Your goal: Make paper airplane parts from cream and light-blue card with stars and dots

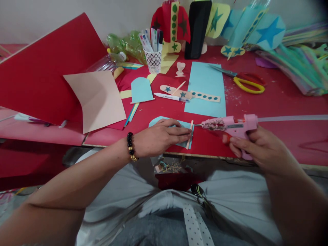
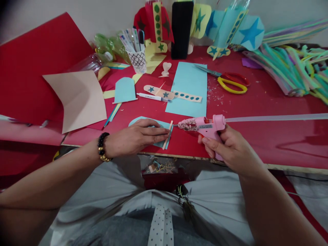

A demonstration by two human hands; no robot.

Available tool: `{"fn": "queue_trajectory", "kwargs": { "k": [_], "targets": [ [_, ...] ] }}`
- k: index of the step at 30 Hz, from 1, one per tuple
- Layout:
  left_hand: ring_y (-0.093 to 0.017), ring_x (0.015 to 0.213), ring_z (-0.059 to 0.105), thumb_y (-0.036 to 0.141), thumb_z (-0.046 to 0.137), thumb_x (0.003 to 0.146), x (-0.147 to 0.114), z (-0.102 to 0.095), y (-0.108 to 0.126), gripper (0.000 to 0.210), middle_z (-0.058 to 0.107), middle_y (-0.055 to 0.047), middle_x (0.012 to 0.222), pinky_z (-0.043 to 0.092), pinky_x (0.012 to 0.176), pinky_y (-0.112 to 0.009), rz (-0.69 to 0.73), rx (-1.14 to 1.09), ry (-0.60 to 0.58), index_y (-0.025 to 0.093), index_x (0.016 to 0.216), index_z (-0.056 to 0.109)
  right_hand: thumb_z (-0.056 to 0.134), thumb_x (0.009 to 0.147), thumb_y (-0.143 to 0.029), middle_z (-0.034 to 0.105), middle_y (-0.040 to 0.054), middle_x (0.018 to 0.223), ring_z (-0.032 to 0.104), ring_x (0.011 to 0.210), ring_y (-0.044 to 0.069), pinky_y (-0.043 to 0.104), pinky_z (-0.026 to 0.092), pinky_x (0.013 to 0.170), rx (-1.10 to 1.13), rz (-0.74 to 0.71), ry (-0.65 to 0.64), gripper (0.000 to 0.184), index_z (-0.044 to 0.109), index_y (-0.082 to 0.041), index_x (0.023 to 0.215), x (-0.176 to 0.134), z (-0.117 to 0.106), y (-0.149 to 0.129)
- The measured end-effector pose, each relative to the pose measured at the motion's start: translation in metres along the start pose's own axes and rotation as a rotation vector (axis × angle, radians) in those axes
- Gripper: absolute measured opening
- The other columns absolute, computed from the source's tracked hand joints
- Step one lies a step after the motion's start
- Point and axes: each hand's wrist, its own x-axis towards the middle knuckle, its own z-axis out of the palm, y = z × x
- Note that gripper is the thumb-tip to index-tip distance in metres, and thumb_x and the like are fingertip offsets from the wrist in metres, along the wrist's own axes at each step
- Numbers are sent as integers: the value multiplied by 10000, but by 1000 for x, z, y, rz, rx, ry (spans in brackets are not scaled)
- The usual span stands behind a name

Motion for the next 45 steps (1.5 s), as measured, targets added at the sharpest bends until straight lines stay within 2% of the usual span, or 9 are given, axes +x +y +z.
{"fn": "queue_trajectory", "kwargs": {
  "k": [12,19,45],
  "targets": [
    [-201,1295,374,62,425,865,1,0,-1,563,419,4,1453,314,1060,-373,7,-39,25,270,1387,403,590,853,-392,559,-8,522,470,440,87,201,318,361,-5,-7,-5,233,621,-161,844,1,1,-1],
    [-209,1291,370,74,403,882,0,-1,-1,530,419,4,1452,309,1068,-377,3,-35,22,248,1382,415,581,858,-402,559,-6,514,459,429,78,195,304,356,-21,-19,-16,253,605,-156,805,1,1,-4],
    [-212,1281,380,82,399,886,0,0,-1,529,432,-7,1443,313,1056,-390,14,-56,40,258,1384,410,588,861,-414,547,-13,522,446,449,68,197,314,399,-29,17,-41,291,592,-162,714,1,1,-3]
  ]
}}
